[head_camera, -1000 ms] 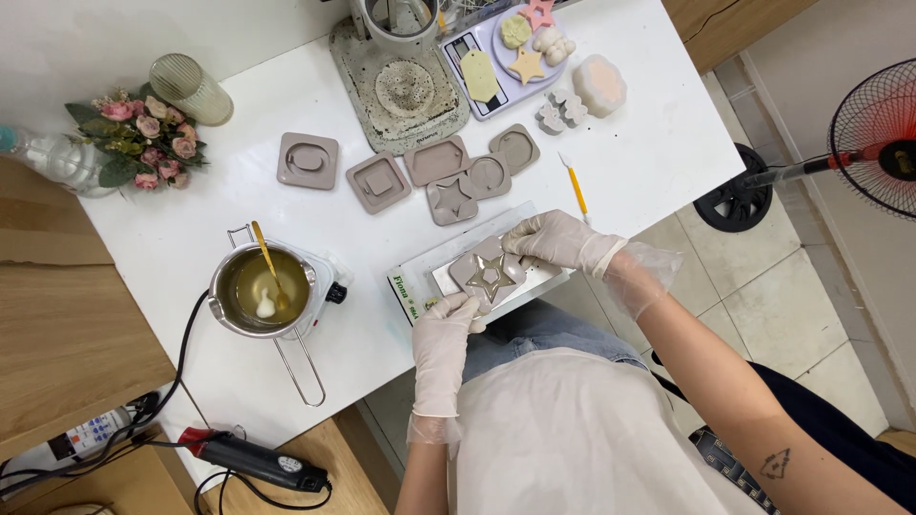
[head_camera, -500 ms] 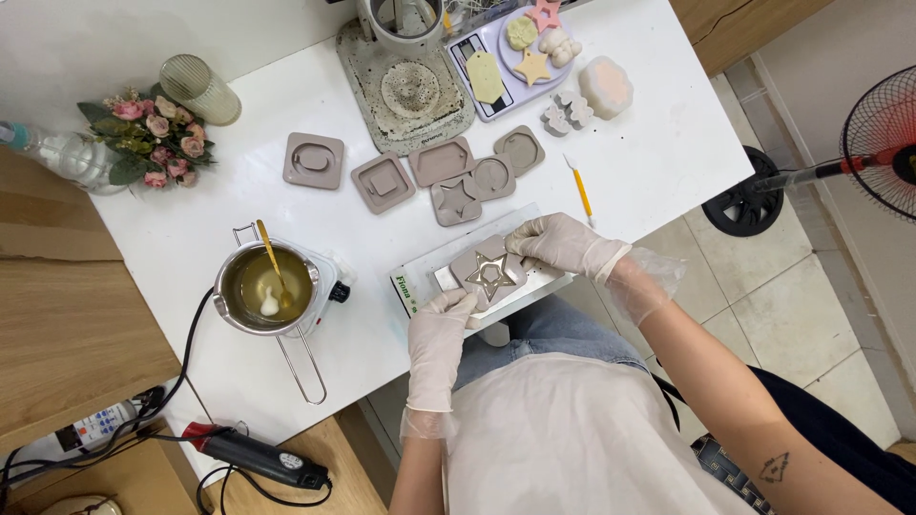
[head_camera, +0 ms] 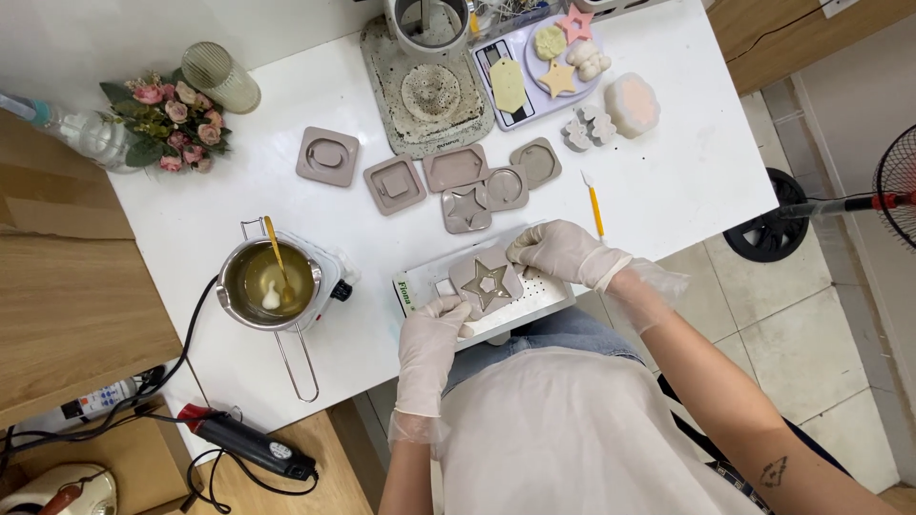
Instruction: The person melts wax in a small pot on a hot plate, uses a heat gun to melt wax in a glass jar, then pours the melted wax into a star-shaped silicone mold and stirs the pot. They place the filled mold on a cooling plate and use a pencil to position the wick in the mold.
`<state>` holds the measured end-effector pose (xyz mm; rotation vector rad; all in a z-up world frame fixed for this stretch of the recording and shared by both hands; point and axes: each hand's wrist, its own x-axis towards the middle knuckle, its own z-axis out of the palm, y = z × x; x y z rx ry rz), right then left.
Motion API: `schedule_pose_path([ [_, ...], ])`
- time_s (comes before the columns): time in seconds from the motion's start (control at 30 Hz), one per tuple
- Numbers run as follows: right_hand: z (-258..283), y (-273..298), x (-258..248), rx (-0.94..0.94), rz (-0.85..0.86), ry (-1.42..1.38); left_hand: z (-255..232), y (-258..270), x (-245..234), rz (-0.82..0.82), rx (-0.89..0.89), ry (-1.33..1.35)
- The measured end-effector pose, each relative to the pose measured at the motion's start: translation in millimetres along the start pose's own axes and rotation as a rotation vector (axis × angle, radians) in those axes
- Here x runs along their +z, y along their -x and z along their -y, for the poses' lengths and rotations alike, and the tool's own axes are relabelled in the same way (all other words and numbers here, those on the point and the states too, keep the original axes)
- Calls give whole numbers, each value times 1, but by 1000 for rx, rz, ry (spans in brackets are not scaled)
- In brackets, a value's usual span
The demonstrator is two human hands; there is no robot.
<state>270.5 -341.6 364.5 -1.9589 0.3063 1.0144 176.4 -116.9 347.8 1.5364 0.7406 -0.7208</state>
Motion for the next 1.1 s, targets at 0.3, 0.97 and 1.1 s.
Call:
schedule_pose_path([
  [0.3, 13, -4, -7, -77, 9, 94, 15, -3, 0, -4, 22, 37],
  [0.97, 8, -8, 8, -82, -9, 110, -4, 18, 2, -34, -55, -54],
  [1.1, 1, -10, 10, -130, -27, 135, 4, 16, 2, -49, -27, -69],
])
